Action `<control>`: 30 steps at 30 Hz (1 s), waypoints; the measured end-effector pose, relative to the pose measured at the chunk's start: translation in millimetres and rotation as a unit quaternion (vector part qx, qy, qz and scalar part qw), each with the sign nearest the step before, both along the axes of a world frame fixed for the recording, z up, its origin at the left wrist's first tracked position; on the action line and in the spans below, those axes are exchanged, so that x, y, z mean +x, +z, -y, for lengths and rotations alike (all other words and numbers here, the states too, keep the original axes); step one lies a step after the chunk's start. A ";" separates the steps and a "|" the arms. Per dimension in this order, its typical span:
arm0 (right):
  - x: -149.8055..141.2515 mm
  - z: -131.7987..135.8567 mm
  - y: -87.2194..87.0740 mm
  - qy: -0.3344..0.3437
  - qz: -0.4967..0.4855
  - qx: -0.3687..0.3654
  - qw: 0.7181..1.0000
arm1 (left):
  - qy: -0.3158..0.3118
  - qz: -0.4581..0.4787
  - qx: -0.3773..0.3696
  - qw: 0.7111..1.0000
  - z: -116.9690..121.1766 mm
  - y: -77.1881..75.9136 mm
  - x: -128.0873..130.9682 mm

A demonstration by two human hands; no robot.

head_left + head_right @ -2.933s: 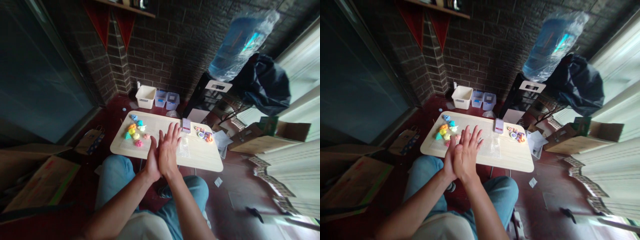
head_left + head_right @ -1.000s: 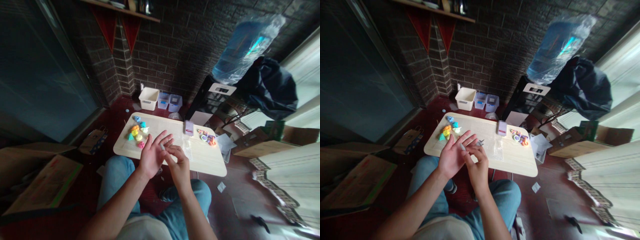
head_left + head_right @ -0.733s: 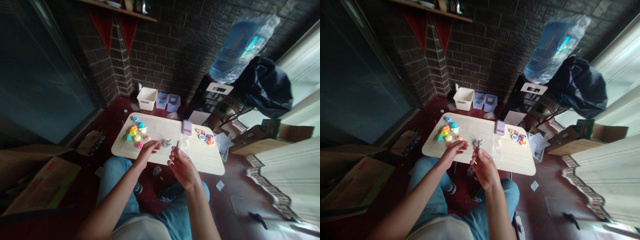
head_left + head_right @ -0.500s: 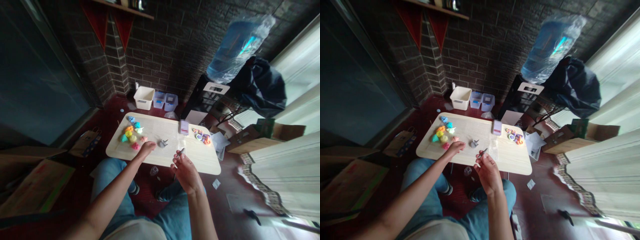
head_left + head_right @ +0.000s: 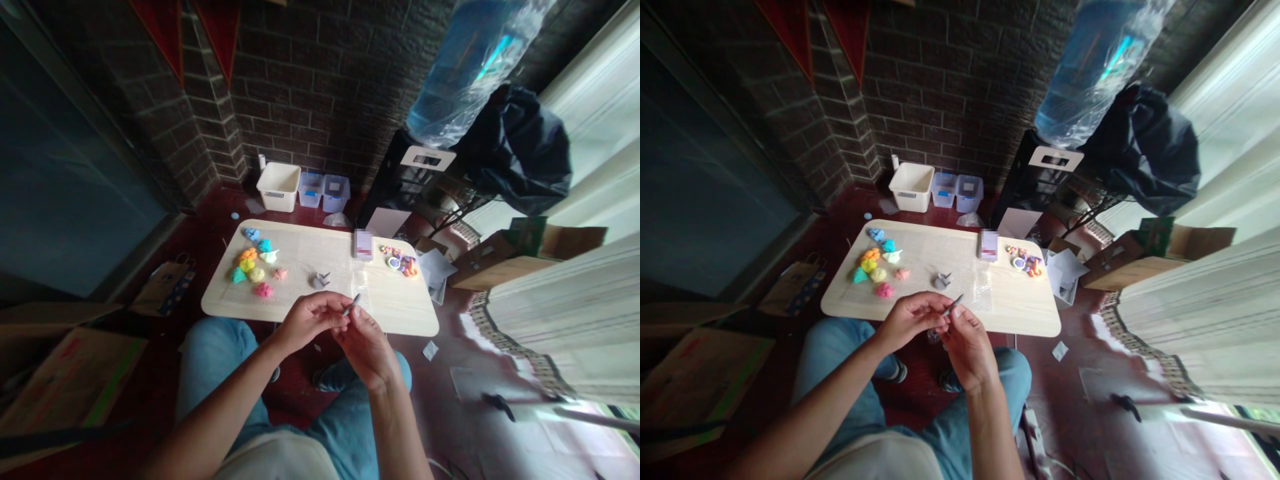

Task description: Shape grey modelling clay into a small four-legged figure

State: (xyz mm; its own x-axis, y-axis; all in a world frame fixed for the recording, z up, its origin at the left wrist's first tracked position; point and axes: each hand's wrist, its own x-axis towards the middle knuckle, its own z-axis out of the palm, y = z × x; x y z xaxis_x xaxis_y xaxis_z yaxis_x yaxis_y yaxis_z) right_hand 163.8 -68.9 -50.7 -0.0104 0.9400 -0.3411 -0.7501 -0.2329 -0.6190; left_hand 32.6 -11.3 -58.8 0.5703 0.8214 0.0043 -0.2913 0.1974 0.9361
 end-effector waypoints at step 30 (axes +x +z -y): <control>9.4 0.6 -2.5 0.012 0.212 0.102 0.972 | -0.091 0.023 -0.173 0.980 -2.5 2.2 -14.2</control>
